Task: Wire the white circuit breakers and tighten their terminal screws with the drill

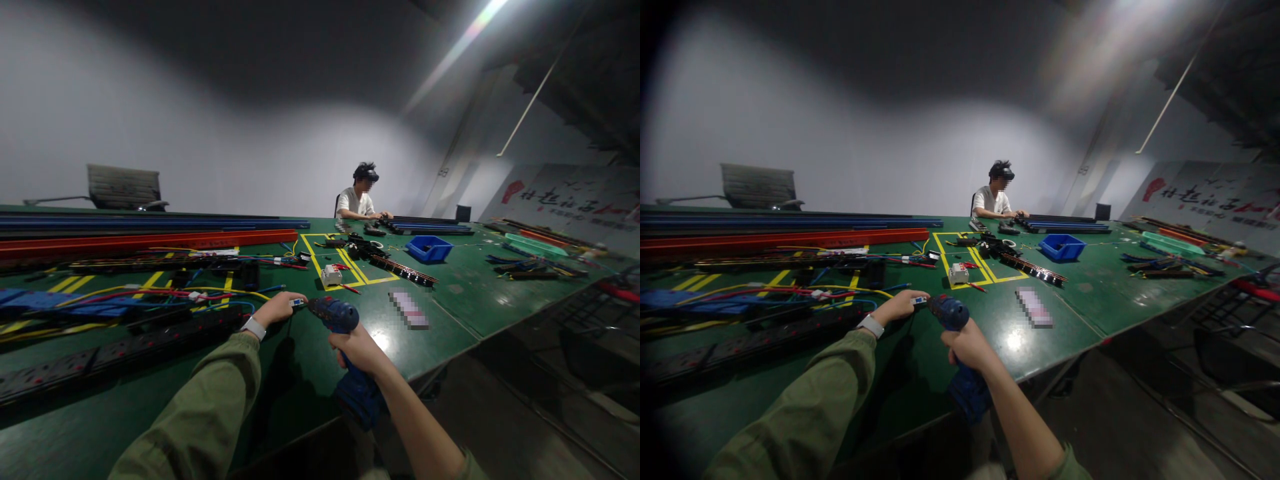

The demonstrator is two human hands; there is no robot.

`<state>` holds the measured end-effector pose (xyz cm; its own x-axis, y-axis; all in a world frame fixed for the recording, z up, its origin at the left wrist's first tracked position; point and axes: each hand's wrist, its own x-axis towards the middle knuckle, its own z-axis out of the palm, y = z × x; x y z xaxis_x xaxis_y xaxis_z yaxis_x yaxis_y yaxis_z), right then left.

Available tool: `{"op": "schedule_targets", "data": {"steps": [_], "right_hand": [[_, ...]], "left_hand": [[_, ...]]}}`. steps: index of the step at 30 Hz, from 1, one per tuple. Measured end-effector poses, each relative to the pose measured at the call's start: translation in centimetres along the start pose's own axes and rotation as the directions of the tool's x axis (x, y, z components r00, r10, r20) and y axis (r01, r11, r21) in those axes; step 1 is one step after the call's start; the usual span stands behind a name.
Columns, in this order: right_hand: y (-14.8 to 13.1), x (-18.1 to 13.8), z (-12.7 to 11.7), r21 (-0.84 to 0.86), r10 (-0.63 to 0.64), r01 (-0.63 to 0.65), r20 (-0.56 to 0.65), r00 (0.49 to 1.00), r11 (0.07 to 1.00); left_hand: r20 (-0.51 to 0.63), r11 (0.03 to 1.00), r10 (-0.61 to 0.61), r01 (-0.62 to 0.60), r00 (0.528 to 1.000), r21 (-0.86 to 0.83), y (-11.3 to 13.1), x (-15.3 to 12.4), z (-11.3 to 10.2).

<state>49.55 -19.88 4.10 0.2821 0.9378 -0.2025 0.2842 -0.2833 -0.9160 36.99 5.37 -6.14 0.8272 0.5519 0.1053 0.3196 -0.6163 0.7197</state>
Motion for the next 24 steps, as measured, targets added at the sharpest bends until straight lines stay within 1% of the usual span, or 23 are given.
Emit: {"op": "schedule_targets", "data": {"steps": [12,18,24], "right_hand": [[0.43,0.34,-0.08,0.039,-0.001,0.001,0.007,1.000,0.999],[0.64,0.42,-0.06,0.026,-0.002,0.002,0.006,1.000,1.000],[0.54,0.42,0.00,0.028,-0.004,0.004,0.010,1.000,1.000]], "left_hand": [[0.004,1.000,-0.002,0.002,1.000,0.012,-0.59,0.24,0.14],[0.001,1.000,-0.015,0.015,1.000,0.004,-0.36,0.15,0.03],[-0.003,1.000,-0.001,0.001,1.000,0.017,-0.26,0.07,0.04]]}}
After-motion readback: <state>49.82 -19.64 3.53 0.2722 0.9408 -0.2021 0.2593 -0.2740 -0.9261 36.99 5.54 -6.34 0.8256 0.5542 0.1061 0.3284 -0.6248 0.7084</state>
